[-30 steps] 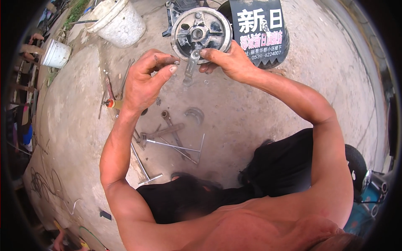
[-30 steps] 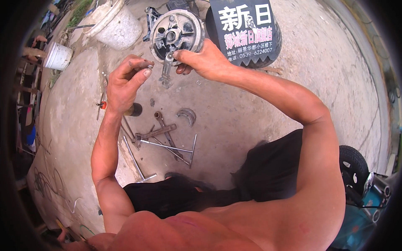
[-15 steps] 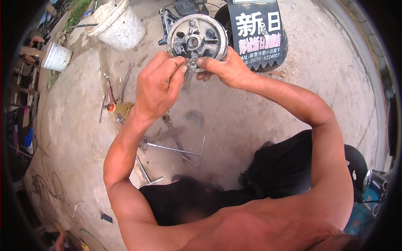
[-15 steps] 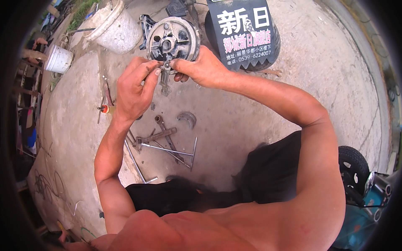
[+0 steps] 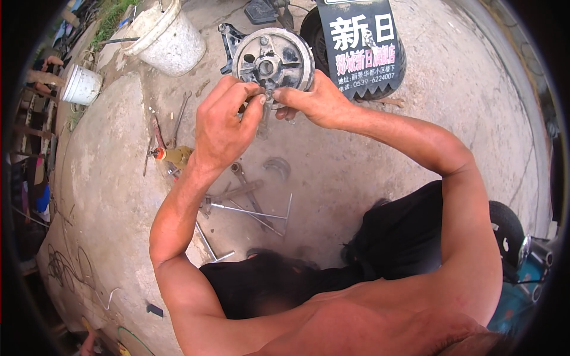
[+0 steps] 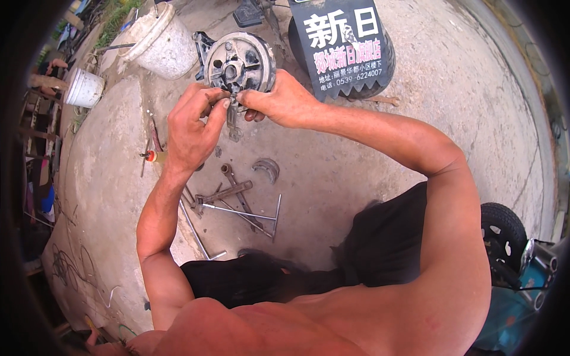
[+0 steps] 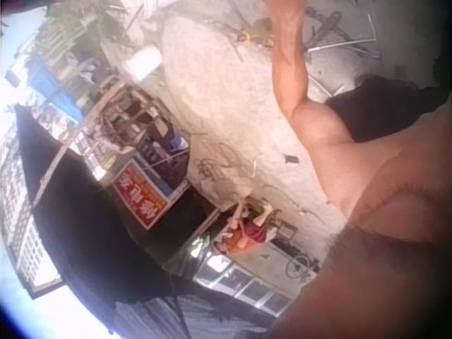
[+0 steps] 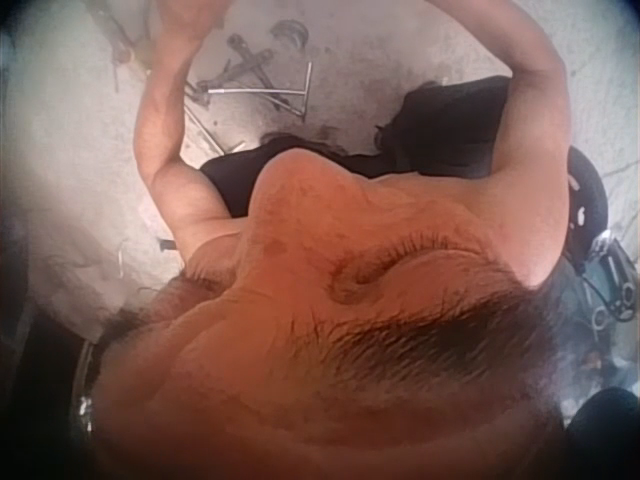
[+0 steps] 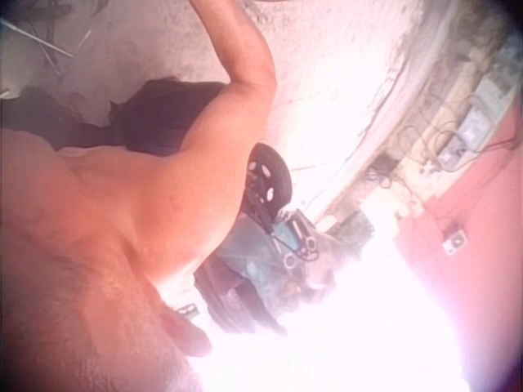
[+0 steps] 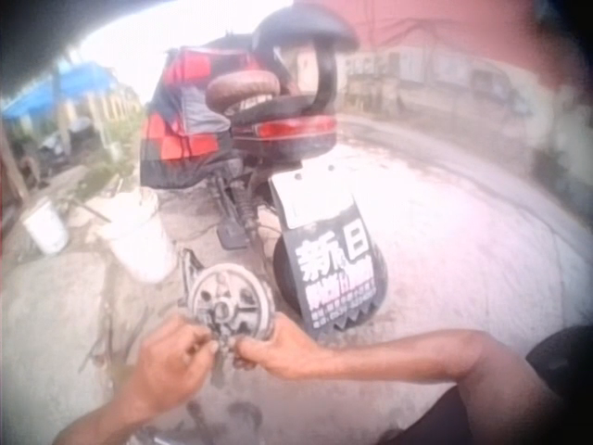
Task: The person works on a motorcycle brake assembly by hand, first checking the internal components of the brake hub and then using a T-handle wrench to loosen or tighten a bolt on the brake arm.
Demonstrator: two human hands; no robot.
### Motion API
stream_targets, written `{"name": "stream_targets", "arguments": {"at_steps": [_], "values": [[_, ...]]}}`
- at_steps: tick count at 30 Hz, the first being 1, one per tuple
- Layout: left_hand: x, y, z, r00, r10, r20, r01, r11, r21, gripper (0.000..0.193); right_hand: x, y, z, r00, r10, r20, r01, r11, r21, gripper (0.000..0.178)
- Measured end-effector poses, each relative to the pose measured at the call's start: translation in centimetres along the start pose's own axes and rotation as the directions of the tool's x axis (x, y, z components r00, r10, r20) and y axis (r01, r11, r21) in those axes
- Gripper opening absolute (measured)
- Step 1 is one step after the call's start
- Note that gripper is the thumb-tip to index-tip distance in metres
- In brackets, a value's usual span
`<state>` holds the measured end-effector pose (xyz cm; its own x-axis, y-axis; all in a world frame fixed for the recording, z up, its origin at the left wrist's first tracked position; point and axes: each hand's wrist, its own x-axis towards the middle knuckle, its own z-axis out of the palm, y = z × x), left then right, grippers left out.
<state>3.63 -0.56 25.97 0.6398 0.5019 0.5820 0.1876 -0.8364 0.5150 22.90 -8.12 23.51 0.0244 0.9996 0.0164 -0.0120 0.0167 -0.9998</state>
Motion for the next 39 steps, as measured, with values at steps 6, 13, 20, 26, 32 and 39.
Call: {"name": "stream_targets", "arguments": {"at_steps": [6,13,20,26,32,39], "values": [[-0.40,0.12,0.14,0.997,0.074,-0.022,-0.073,0.997,0.012,0.015,-0.10,-0.07,0.00,1.000,-0.009,0.011,0.009,1.000,-0.024,0.025],[-0.38,0.47,0.11,0.991,0.134,-0.011,-0.133,0.990,0.054,0.016,-0.32,-0.20,-0.12,0.999,0.002,0.039,0.000,0.998,-0.055,0.027],[-0.44,0.82,0.12,0.998,-0.034,0.050,0.039,0.996,-0.085,0.015,-0.35,-0.04,-0.14,0.999,0.025,0.030,-0.023,0.997,-0.078,0.028],[-0.82,0.21,0.00,0.981,-0.183,0.065,0.193,0.951,-0.242,0.017,-0.23,-0.41,0.20,1.000,0.021,0.018,-0.019,0.998,-0.067,0.029],[-0.59,0.55,-0.05,0.999,-0.051,0.011,0.052,0.991,-0.123,0.015,0.02,0.06,0.32,1.000,0.005,0.018,-0.004,0.998,-0.055,0.028],[-0.63,0.85,-0.01,0.999,-0.040,0.010,0.040,0.998,-0.048,0.019,0.17,0.05,0.41,0.999,0.034,0.032,-0.031,0.997,-0.066,0.028]]}}
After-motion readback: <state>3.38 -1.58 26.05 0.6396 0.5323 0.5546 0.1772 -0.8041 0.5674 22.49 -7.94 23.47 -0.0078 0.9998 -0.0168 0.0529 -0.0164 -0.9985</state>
